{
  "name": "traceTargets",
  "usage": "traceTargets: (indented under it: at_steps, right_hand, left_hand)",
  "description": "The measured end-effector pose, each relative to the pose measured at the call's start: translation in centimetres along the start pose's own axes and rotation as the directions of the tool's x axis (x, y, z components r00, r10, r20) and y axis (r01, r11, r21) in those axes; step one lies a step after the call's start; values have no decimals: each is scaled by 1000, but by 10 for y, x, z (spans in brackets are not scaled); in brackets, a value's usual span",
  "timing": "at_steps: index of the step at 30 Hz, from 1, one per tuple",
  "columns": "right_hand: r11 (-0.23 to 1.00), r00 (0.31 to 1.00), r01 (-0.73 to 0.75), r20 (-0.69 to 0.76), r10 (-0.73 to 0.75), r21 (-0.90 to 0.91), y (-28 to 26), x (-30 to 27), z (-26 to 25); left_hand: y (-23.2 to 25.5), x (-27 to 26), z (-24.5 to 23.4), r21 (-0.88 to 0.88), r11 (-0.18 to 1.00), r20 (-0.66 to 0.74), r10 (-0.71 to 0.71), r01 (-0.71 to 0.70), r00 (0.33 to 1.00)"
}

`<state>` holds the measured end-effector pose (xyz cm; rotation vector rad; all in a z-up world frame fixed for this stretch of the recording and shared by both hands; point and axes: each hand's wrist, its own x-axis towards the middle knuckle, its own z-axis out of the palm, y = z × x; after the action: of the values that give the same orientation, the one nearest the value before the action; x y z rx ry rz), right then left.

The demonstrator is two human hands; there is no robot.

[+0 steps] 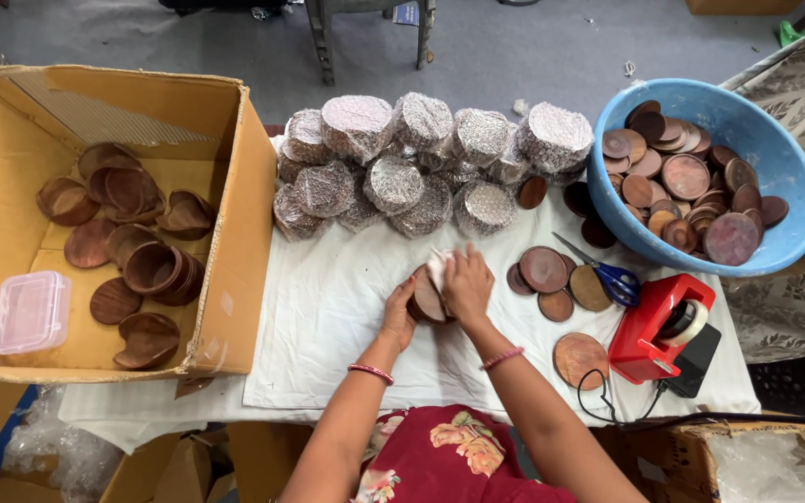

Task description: The person wipes the inside and outside of wooden bowls with a cloth and stacks them.

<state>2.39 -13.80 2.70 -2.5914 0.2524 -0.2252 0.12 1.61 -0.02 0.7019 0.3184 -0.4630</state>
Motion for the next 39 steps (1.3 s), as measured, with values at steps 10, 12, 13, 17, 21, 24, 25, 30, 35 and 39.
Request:
traceTargets:
  at_steps: [10,12,13,17,21,24,25,30,35,39]
  right_hand:
    - [860,897,395,-65,-437,-324,-55,-49,-5]
    - [912,942,336,64,-330,-236,-72,-35,-18]
    - [913,942,334,64,-329,-235,-77,-30,-23]
    - [972,973,140,207,-100,-187,-80,-5,-30]
    - [958,972,-102,176,153,-268,-69,14,-36]
    - [942,949,248,254,-189,-225,-61,12,-28]
    - [941,948,249,255,-189,-229,-61,7,-31]
    - [442,409,897,382,-829,-2,-43,-20,-39]
    - [660,617,751,377,-691,-17,-54,-13,-50]
    - [989,943,148,305,-132,-28,-57,-8,-50]
  left_hand:
    - [5,4,7,-22,987,-198,-159,157,967]
    - [3,8,0,-109,982,39,-153,156,987]
    - [4,7,0,-108,982,39,-154,158,987]
    - [-5,13,-10,-23,989,-109,-146,144,983]
    - [-4,10,-13,-7,997,-9,-81,81,997]
    - [-12,19,-21,-31,993,-112,-119,116,987]
    - [-6,16,-18,-35,993,-110,-120,117,987]
    - [6,1,-11,-55,981,-129,-193,188,973]
    - [6,2,-14,-16,980,-59,-198,197,978]
    - [11,-2,1,-93,984,116,-144,155,983]
